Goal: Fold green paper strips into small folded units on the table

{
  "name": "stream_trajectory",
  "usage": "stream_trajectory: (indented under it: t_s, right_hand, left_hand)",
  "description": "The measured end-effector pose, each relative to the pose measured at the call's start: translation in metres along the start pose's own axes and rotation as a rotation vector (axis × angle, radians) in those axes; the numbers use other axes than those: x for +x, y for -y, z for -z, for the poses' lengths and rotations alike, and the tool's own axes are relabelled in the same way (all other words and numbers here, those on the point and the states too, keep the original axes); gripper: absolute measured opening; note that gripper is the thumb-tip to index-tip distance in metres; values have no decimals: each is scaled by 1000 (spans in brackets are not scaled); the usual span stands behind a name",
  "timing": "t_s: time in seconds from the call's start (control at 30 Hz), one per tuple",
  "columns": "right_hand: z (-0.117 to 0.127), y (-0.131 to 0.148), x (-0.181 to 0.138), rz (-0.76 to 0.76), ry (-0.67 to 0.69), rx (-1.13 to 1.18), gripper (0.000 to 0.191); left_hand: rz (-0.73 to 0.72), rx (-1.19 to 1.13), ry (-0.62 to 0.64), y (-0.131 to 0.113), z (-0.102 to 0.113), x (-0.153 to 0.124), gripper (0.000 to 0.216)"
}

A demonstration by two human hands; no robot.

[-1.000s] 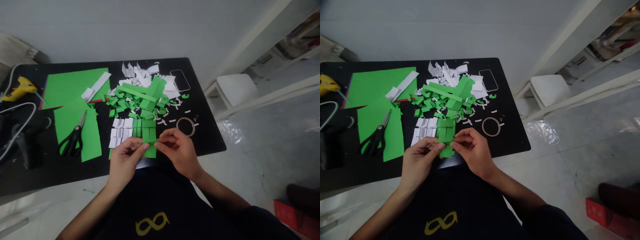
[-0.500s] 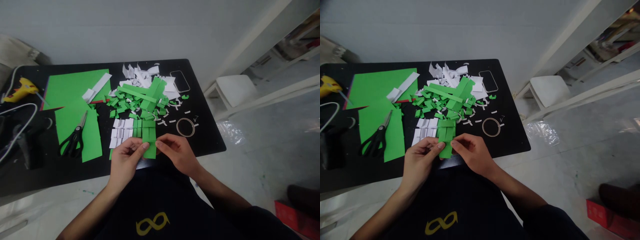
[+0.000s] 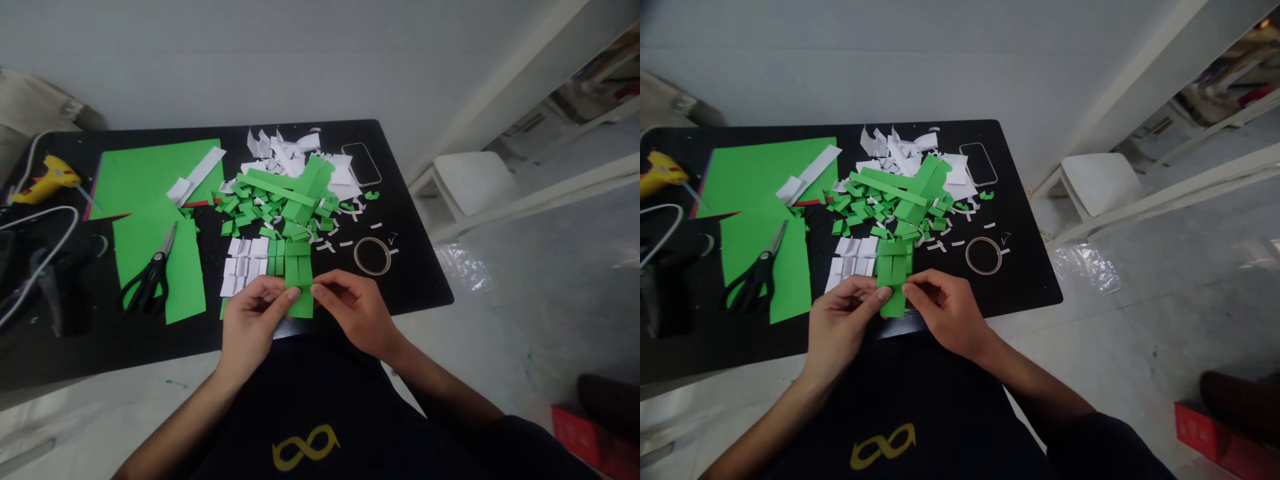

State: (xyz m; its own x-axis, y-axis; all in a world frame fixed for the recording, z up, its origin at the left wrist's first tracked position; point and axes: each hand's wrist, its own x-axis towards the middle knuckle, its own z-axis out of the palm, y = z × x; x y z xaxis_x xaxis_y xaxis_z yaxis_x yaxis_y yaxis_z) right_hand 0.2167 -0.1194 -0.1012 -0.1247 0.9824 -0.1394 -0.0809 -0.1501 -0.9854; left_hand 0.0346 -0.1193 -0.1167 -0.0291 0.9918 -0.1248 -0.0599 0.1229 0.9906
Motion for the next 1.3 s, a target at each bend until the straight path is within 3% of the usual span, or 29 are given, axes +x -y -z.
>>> stream_trajectory:
  t_s: [0.27, 0.7, 1.3]
  right_hand:
    - [-5, -2, 0, 20, -82, -7, 16]
    - [-11, -7, -7, 277, -149, -243, 9]
    - [-13, -14, -10, 172, -106, -171, 11]
  left_hand:
    - [-83, 26, -11, 0, -3, -1, 9]
    - [-144, 124, -8, 4, -1, -3, 13]
    - [-116, 87, 78, 6, 3, -4, 21]
